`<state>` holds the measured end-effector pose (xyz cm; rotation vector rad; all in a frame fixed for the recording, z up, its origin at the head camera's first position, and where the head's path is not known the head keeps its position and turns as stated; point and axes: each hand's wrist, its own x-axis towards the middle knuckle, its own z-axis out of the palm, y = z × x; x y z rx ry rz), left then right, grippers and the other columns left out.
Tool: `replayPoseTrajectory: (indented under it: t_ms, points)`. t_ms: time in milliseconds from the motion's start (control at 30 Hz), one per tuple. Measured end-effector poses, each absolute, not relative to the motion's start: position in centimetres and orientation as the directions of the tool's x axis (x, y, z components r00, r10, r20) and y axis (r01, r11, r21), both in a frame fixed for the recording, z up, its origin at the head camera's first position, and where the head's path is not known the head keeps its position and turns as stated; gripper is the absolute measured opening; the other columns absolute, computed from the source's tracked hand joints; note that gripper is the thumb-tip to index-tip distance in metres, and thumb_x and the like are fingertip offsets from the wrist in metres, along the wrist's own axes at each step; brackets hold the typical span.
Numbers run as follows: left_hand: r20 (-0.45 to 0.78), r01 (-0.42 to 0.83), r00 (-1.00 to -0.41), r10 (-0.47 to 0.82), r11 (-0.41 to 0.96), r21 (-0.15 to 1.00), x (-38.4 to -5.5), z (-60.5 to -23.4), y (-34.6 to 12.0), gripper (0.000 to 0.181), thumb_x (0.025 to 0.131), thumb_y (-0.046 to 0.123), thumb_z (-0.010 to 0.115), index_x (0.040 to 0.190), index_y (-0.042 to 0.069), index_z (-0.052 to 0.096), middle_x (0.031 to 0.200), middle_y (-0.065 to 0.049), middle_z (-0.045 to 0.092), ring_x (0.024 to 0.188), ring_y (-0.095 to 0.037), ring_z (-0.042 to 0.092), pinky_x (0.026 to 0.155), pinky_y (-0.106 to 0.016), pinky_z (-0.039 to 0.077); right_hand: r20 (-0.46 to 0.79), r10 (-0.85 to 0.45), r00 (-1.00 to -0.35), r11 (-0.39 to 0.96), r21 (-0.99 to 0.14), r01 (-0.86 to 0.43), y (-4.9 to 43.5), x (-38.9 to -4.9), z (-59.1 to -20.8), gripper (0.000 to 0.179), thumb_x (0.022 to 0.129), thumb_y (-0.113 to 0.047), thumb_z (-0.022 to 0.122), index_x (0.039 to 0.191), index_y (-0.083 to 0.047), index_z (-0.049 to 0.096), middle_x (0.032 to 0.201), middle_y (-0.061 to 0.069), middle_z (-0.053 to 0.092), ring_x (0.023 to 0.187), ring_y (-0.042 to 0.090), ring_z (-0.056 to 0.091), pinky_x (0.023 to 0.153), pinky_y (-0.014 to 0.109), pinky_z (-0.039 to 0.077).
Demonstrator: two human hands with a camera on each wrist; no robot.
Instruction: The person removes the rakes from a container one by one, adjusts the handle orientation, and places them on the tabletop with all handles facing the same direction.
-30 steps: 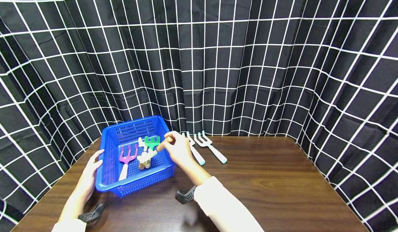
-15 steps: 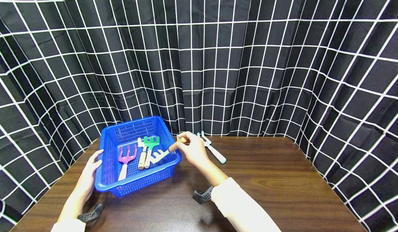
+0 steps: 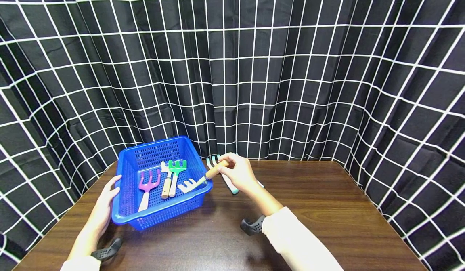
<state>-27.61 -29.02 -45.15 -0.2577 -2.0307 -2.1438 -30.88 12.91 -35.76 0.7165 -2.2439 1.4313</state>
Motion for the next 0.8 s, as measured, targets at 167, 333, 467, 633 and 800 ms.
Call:
replayPoseTrajectory:
  t_ms: [167,333,467,633,800]
  points:
    - [0.231,0.231,-0.973,-0.014,-0.034,0.972,-27.7,-45.0,-28.9,0.043,0.107,0.024,0.035,0.148,0.017,0.023,0.107,0.008,0.065,0.090,-0.014,0.068,0.069,-0.032,0.056,0.543,-0.237,-0.806,0.250,-0.767,-0.591,14.7,-30.8,-35.5,0.024,0.083,0.004,0.072,0.105,0.009,0.064,0.090,0.020,0.069,0.073,0.016,0.067,0.067,0.026,0.056]
    - [0.212,0.213,-0.977,-0.026,-0.025,0.977,-27.6,-44.9,-28.9,0.044,0.107,0.026,0.036,0.148,0.018,0.022,0.108,0.010,0.065,0.091,-0.014,0.068,0.070,-0.032,0.056,0.527,-0.258,-0.810,0.213,-0.787,-0.579,16.3,-30.5,-35.2,0.024,0.084,0.006,0.071,0.105,0.011,0.062,0.089,0.022,0.069,0.072,0.011,0.067,0.067,0.024,0.055]
    - [0.204,0.205,-0.978,-0.030,-0.019,0.979,-27.6,-44.9,-28.9,0.044,0.107,0.027,0.036,0.148,0.019,0.022,0.109,0.011,0.064,0.091,-0.013,0.067,0.070,-0.032,0.055,0.532,-0.264,-0.805,0.183,-0.791,-0.583,17.2,-30.3,-35.2,0.022,0.085,0.007,0.069,0.105,0.011,0.062,0.091,0.024,0.068,0.074,0.012,0.068,0.068,0.022,0.054]
    - [0.209,0.209,-0.978,-0.025,-0.025,0.978,-27.6,-44.9,-28.9,0.043,0.107,0.026,0.035,0.148,0.018,0.023,0.108,0.010,0.065,0.091,-0.014,0.068,0.070,-0.032,0.056,0.560,-0.261,-0.786,0.174,-0.774,-0.609,18.4,-30.2,-35.6,0.023,0.084,0.007,0.070,0.106,0.011,0.062,0.094,0.025,0.068,0.077,0.011,0.067,0.070,0.020,0.053]
    - [0.226,0.227,-0.974,-0.018,-0.045,0.973,-27.6,-45.0,-28.9,0.041,0.107,0.025,0.035,0.147,0.020,0.025,0.108,0.010,0.065,0.090,-0.014,0.068,0.069,-0.032,0.056,0.589,-0.205,-0.782,0.181,-0.762,-0.622,19.6,-30.2,-36.1,0.023,0.083,0.006,0.071,0.105,0.008,0.064,0.096,0.024,0.068,0.080,0.008,0.065,0.072,0.019,0.051]
